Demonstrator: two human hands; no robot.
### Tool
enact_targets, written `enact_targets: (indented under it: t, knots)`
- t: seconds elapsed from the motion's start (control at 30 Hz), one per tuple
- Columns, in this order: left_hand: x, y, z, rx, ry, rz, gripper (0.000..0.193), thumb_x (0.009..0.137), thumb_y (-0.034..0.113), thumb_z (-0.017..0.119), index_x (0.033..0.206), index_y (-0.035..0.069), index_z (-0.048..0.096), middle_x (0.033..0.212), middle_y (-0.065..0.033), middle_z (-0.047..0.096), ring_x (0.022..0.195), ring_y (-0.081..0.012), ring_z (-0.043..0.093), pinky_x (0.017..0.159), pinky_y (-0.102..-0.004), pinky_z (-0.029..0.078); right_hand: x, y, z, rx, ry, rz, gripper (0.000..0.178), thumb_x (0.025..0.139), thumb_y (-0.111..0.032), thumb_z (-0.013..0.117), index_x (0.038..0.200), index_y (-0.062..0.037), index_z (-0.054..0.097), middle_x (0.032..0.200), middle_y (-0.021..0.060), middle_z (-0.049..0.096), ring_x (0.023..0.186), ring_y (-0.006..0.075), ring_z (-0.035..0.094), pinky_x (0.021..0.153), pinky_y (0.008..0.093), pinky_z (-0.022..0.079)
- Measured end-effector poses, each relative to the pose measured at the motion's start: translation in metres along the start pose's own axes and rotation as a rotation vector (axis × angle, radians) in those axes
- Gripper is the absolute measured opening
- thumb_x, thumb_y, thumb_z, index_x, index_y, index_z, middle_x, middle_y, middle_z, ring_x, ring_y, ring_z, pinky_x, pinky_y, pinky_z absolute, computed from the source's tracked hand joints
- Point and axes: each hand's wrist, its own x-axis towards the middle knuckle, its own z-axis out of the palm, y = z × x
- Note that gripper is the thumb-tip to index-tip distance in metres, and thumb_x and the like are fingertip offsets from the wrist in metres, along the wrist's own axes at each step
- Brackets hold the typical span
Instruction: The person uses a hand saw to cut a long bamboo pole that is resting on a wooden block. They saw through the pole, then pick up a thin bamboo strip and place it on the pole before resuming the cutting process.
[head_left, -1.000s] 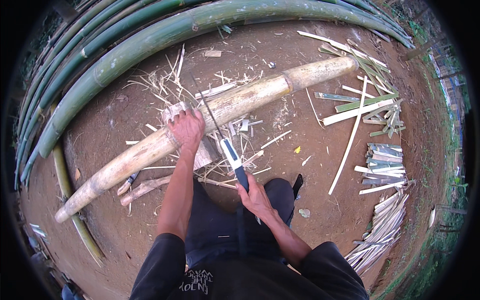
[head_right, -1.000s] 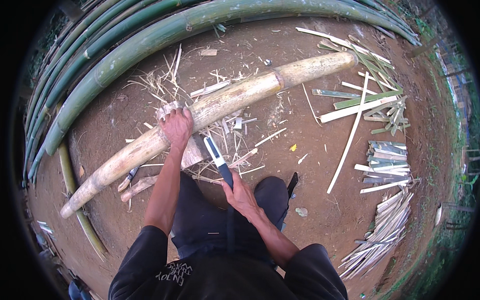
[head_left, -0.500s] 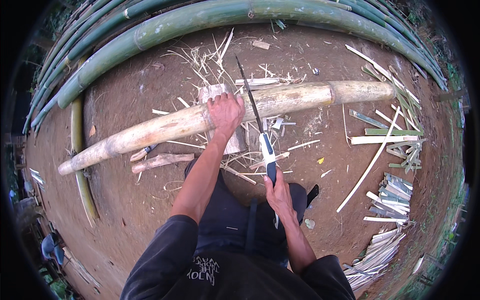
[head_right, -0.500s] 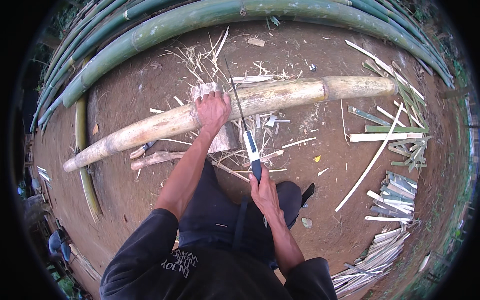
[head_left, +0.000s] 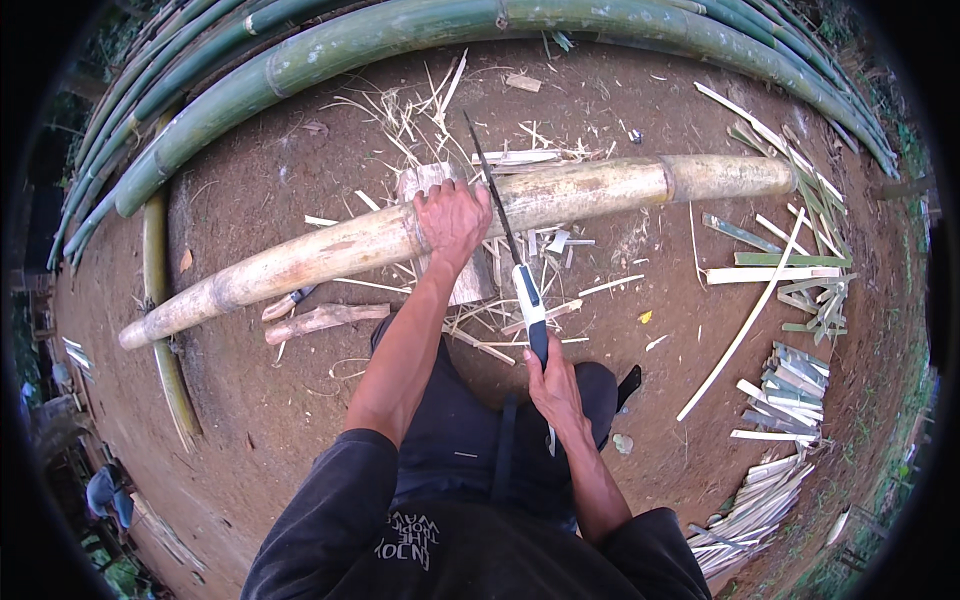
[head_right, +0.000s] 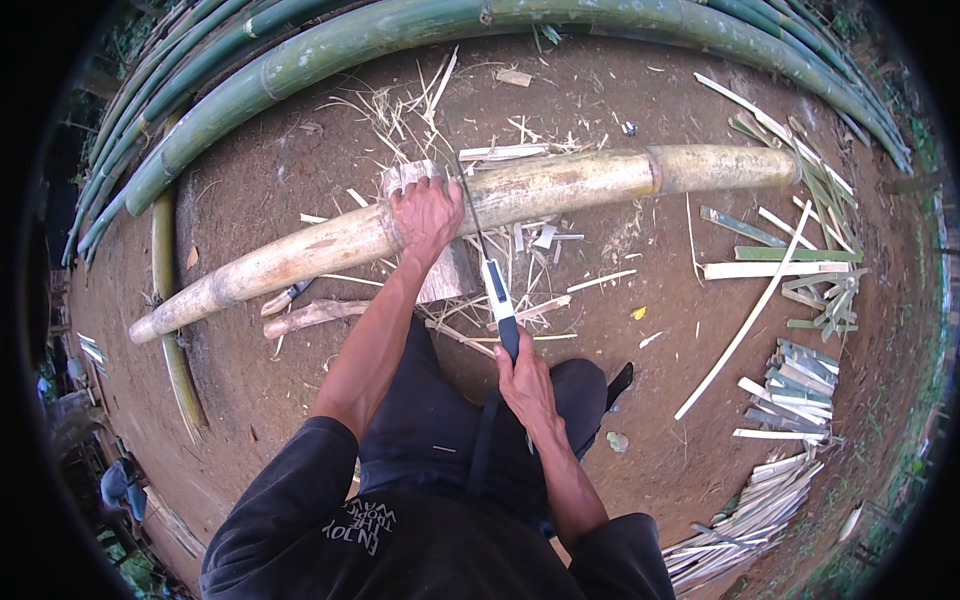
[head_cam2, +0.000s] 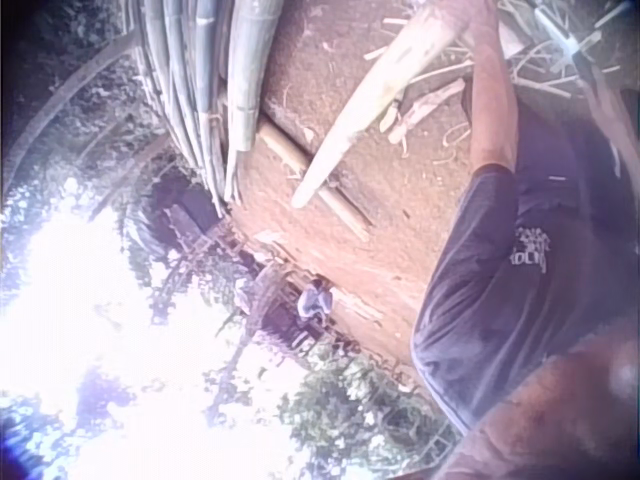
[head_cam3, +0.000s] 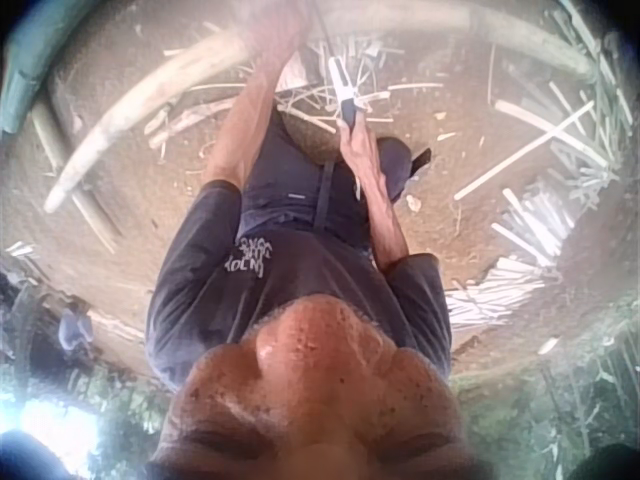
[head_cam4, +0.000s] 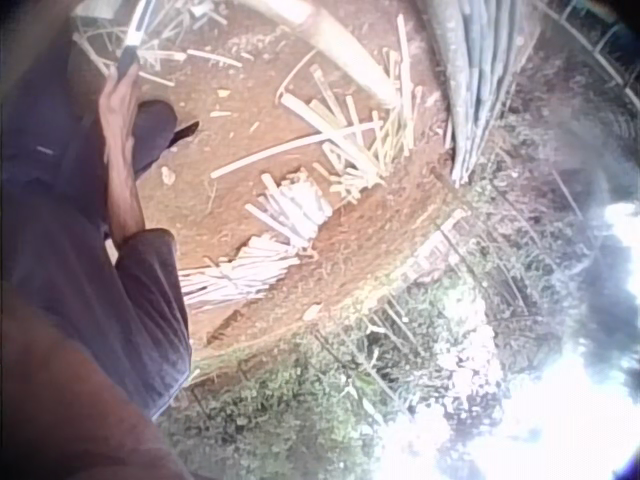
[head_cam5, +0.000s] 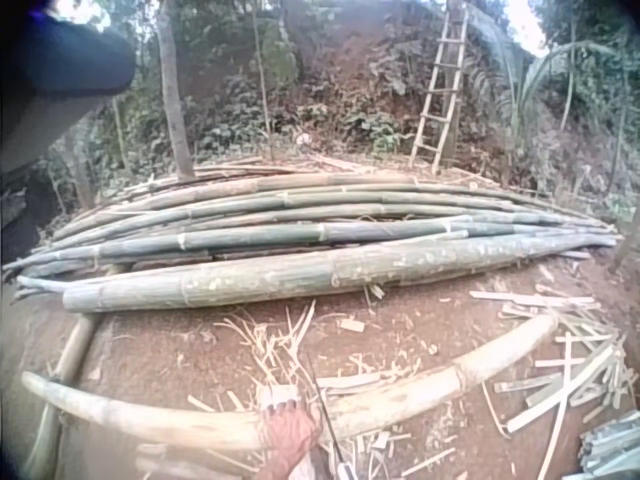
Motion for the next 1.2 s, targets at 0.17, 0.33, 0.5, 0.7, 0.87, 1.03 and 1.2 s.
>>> enact_targets:
  t: [0.17,0.33,0.5,0.7,0.87,1.03,1.2]
  knots:
    - [0.000,0.003,-0.003,0.001,-0.043,-0.020,0.045,0.095,0.035,0.042,0.099,0.001,0.072,0.103,-0.0204,0.071,0.099,-0.0332,0.067,0.098,-0.0532,0.040,-0.004,-0.004,0.003,-0.003,0.013,0.006,0.050,0.099,-0.023,0.057,0.140,0.0009,0.041,0.110,0.0320,0.064,0.103,0.0494,0.063,0.089,0.0525,0.049]
    - [0.002,-0.001,0.004,-0.012,-0.001,-0.003,0.050,0.095,0.037,0.039,0.097,-0.001,0.070,0.097,-0.0209,0.070,0.094,-0.0318,0.066,0.099,-0.0553,0.038,-0.005,-0.006,0.006,-0.014,0.005,0.008,0.045,0.099,-0.024,0.056,0.135,0.0019,0.044,0.103,0.0326,0.065,0.099,0.0496,0.063,0.084,0.0520,0.049]
    - [0.002,0.002,0.002,-0.022,-0.029,0.002,0.050,0.094,0.036,0.038,0.099,-0.003,0.070,0.099,-0.0214,0.071,0.093,-0.0332,0.067,0.099,-0.0556,0.038,-0.005,-0.013,0.006,-0.082,0.005,0.047,0.040,0.099,-0.023,0.055,0.128,0.0033,0.047,0.094,0.0336,0.065,0.092,0.0522,0.063,0.077,0.0548,0.048]
    - [0.003,-0.001,0.003,-0.034,-0.025,-0.014,0.049,0.093,0.035,0.039,0.097,-0.003,0.070,0.101,-0.0213,0.071,0.096,-0.0332,0.067,0.100,-0.0558,0.038,-0.006,-0.019,0.005,-0.156,0.018,0.016,0.037,0.099,-0.023,0.055,0.122,0.0048,0.046,0.088,0.0345,0.064,0.086,0.0533,0.063,0.072,0.0573,0.049]
    - [0.003,0.002,0.002,-0.047,-0.043,-0.016,0.048,0.093,0.035,0.039,0.096,-0.002,0.071,0.101,-0.0209,0.071,0.097,-0.0323,0.067,0.100,-0.0551,0.037,0.004,-0.025,0.006,-0.168,0.035,0.011,0.032,0.098,-0.023,0.057,0.111,0.0050,0.047,0.078,0.0344,0.063,0.077,0.0538,0.062,0.063,0.0586,0.048]
    - [0.003,-0.003,-0.003,-0.021,-0.054,-0.017,0.048,0.093,0.035,0.040,0.095,-0.001,0.071,0.100,-0.0206,0.071,0.097,-0.0316,0.067,0.100,-0.0543,0.038,-0.018,-0.011,0.013,-0.199,0.056,0.001,0.031,0.099,-0.022,0.056,0.110,0.0052,0.047,0.075,0.0337,0.062,0.075,0.0535,0.062,0.061,0.0586,0.047]
    - [0.007,0.007,-0.004,0.003,-0.072,0.007,0.048,0.093,0.035,0.039,0.098,0.000,0.071,0.102,-0.0192,0.071,0.099,-0.0310,0.067,0.100,-0.0544,0.038,0.023,-0.023,0.013,-0.172,0.069,0.004,0.033,0.098,-0.023,0.056,0.110,0.0063,0.046,0.075,0.0340,0.063,0.075,0.0532,0.063,0.061,0.0585,0.048]
